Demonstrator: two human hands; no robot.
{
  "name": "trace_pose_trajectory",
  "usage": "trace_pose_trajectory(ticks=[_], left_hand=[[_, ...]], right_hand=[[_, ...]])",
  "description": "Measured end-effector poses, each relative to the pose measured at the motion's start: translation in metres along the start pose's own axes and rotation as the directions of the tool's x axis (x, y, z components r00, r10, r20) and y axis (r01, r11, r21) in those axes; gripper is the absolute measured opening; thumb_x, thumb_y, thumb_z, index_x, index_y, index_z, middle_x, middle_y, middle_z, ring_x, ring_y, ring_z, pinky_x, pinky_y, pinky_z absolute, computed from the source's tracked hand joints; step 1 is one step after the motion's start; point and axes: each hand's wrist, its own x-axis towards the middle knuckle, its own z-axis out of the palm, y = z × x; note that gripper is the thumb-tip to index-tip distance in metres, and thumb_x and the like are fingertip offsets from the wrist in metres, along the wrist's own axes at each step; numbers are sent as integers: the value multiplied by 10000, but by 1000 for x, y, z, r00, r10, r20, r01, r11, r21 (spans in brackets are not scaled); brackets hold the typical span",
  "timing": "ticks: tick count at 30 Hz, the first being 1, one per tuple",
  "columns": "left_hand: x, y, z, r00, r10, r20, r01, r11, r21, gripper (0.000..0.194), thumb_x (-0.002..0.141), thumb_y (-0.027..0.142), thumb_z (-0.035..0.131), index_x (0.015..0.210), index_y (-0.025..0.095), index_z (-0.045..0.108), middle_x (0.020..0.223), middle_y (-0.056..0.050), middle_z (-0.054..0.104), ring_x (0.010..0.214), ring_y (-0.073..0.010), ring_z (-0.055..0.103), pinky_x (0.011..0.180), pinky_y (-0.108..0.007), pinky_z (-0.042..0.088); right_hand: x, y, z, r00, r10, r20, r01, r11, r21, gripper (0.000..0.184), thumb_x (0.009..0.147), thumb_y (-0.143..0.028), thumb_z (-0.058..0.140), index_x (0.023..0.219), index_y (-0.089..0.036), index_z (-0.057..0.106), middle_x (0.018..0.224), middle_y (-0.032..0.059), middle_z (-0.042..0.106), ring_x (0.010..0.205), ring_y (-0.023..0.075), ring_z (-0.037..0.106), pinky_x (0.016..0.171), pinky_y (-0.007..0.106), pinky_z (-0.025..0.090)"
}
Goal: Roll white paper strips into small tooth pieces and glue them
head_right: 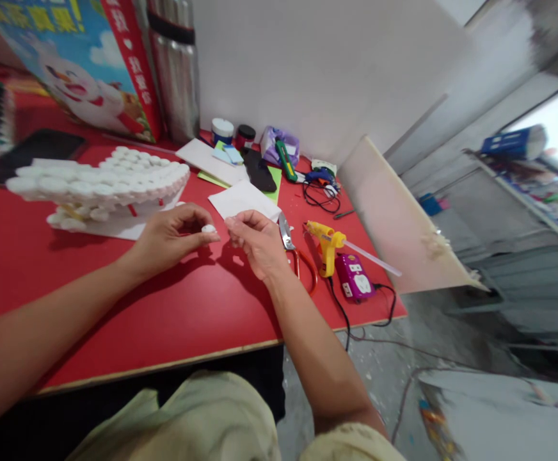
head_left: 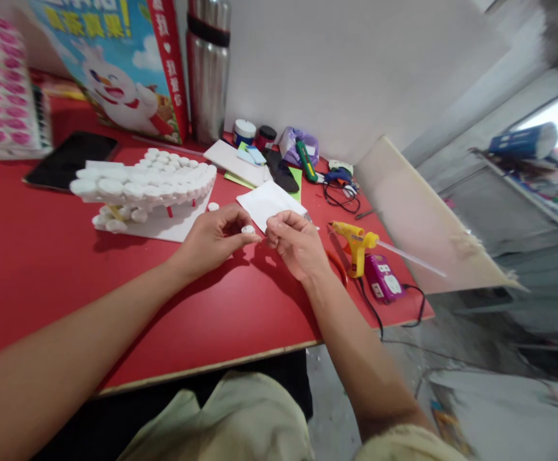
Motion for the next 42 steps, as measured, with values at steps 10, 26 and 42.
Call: trace_pose_trajectory(ticks=[10, 26, 42], left_hand=[[-1, 0, 1, 998, 59, 24, -59, 998, 19, 206, 842, 319, 804, 829, 166, 666, 776, 7, 675, 679, -125, 573, 652, -252, 456], [-4, 3, 2, 997, 32, 71, -35, 998, 42, 247, 872, 409, 760, 848, 179, 674, 781, -19, 692, 701, -157, 612, 638, -258, 483], [-3, 4, 1, 996, 22, 87, -25, 999, 37, 220, 862, 378, 760, 855, 178, 670, 795, -17, 690, 718, -157, 608, 634, -259, 464]], right_hand=[[-2, -2, 0, 1000, -8, -27, 6, 996, -87, 319, 640, -390, 962, 654, -187, 716, 615, -11, 697, 493, 68, 518, 512, 222, 410], [-2, 0, 0, 998, -67, -19, 65, 993, -99, 282, 684, -328, 913, 878, -203, 750, 679, -32, 688, 549, 74, 495, 518, 227, 381], [-1, 1, -1, 995, -85, -59, 77, 988, -133, 317, 682, -418, 924, 631, -197, 703, 514, -50, 555, 484, 60, 357, 477, 237, 276]])
